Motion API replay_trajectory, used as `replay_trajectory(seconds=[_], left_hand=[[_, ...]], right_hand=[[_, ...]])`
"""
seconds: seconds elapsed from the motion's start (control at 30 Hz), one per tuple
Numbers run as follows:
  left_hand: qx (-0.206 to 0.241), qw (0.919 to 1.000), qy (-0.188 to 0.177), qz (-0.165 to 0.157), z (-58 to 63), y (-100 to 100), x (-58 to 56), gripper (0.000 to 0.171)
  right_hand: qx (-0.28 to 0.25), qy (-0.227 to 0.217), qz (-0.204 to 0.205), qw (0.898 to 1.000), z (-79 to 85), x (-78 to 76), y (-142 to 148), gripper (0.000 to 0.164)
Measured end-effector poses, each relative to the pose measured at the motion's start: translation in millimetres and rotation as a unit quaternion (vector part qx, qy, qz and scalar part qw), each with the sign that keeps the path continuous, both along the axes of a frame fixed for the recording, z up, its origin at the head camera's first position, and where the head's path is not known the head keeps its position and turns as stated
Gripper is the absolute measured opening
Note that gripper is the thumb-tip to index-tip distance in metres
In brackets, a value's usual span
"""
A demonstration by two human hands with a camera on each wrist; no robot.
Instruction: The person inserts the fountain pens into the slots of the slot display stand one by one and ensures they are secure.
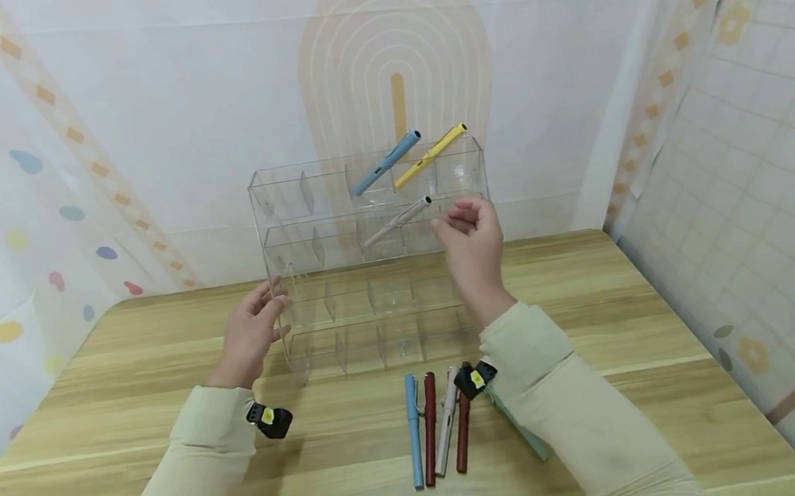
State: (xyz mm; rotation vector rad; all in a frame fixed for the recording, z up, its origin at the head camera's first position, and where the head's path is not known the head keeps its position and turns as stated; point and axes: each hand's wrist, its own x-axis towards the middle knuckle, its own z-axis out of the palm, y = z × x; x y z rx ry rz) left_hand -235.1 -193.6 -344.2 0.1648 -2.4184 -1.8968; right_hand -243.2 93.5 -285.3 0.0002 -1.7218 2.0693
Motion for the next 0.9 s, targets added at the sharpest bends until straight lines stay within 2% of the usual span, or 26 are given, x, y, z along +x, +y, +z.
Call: replay_trajectory(seconds=[0.2, 0.33, 0.47, 0.6, 0.73, 0.9], left_hand=[[-0.006, 1.0, -0.004, 0.0, -0.2, -1.0, -0.6, 0.05], [-0.007, 1.0, -0.006, -0.001, 0.4, -1.2, -0.9, 0.051], [-0.006, 1.0, -0.005, -0.004, 0.9, -2.7, -1.4, 0.051], [-0.007, 1.0, -0.004, -0.005, 0.3, -3.8, -1.7, 0.051], [-0.004, 1.0, 0.001, -0.002, -0.4, -4.1, -1.0, 0.051], [-0.004, 1.0, 0.005, -0.001, 0.4, -4.1, 0.0, 0.05]], right_hand=[[0.067, -0.025, 0.022, 0.997, -14.6, 12.2, 16.5, 0.031], [0.139, -0.052, 0.047, 0.988, -27.7, 22.2, 29.6, 0.033], [0.2, -0.088, 0.088, 0.972, -41.9, 33.4, 41.4, 0.033], [0.269, -0.12, 0.117, 0.949, -55.0, 44.5, 48.3, 0.032], [0.327, -0.129, 0.135, 0.926, -67.2, 53.1, 52.1, 0.032], [0.362, -0.13, 0.164, 0.908, -79.2, 59.2, 57.7, 0.033]])
